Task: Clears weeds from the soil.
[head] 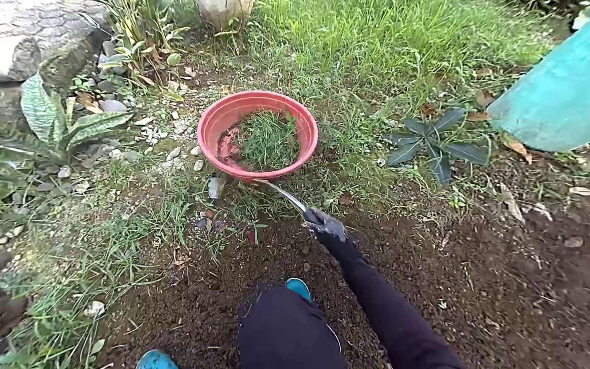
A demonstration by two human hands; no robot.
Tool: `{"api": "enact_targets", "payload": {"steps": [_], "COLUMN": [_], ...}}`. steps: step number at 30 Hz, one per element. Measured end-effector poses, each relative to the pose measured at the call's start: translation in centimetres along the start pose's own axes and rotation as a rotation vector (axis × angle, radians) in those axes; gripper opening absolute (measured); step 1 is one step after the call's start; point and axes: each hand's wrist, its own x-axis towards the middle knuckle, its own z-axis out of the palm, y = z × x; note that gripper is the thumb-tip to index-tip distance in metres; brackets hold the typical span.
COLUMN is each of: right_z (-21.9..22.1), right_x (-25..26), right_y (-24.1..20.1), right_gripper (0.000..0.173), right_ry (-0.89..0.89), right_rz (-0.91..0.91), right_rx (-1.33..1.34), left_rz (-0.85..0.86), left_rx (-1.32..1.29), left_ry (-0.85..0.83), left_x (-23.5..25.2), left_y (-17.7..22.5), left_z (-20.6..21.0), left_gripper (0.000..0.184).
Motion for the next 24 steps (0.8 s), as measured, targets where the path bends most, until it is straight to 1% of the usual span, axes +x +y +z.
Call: {"api": "enact_targets", "payload": {"steps": [1,2,3,5,7,8,10,12,13,15,17,18,20,21,22,24], "right_z": [-0.1,-0.1,0.1,1.0,2.1,2.6,3.3,3.6,3.7,4.0,4.1,4.1,4.2,4.3,4.4,5.0], "right_x": [1.7,3.3,4.9,7.4,8.1,7.3,3.9,-0.9,-3.4,-7.9,-11.7,-13.3,-15.3,-15.9,-16.3,-16.7], "right_y": [-1.8,-3.5,-4.9,-6.9,-6.5,-5.5,-2.0,2.6,5.1,10.4,14.8,16.7,19.5,20.3,20.7,21.0], "right_gripper": [0.061,0.061,0.060,0.060,0.062,0.061,0.058,0.057,0.057,0.059,0.058,0.057,0.056,0.057,0.059,0.064], "right_ry": [-0.020,-0.042,-0.054,-0.082,-0.123,-0.140,-0.147,-0.110,-0.071,0.022,0.109,0.140,0.153,0.142,0.130,0.118], "right_rz": [-0.032,-0.053,-0.077,-0.111,-0.101,-0.073,0.002,0.123,0.200,0.333,0.480,0.550,0.627,0.633,0.630,0.644], "right_rx": [0.010,0.020,0.020,0.032,0.159,0.274,0.623,0.945,1.029,1.065,1.025,1.011,1.002,1.009,1.013,1.028], "left_rz": [-0.075,-0.146,-0.195,-0.288,-0.393,-0.403,-0.371,-0.256,-0.210,-0.197,-0.262,-0.256,-0.104,-0.038,0.017,0.104], "left_rx": [0.041,0.096,0.167,0.347,0.538,0.654,0.901,1.052,1.094,1.135,1.151,1.185,1.302,1.319,1.292,1.228], "left_ry": [0.110,0.150,0.120,0.007,-0.115,-0.214,-0.495,-0.777,-0.891,-1.027,-1.097,-1.163,-1.346,-1.404,-1.417,-1.379], "left_x": [1.4,2.9,4.3,6.6,8.0,8.6,9.7,10.7,11.0,11.2,11.1,11.1,11.1,11.2,11.3,11.9], "left_y": [2.6,4.1,4.6,4.6,4.0,3.2,1.0,-2.2,-4.0,-7.7,-11.1,-12.6,-15.0,-16.1,-17.0,-19.7], "left_z": [5.9,10.0,12.6,16.8,21.1,22.7,25.0,27.5,29.0,32.4,36.6,38.9,43.9,46.6,49.1,53.9], "left_gripper": [0.028,0.033,0.034,0.030,0.026,0.027,0.031,0.028,0.027,0.030,0.037,0.038,0.037,0.039,0.040,0.039]}}
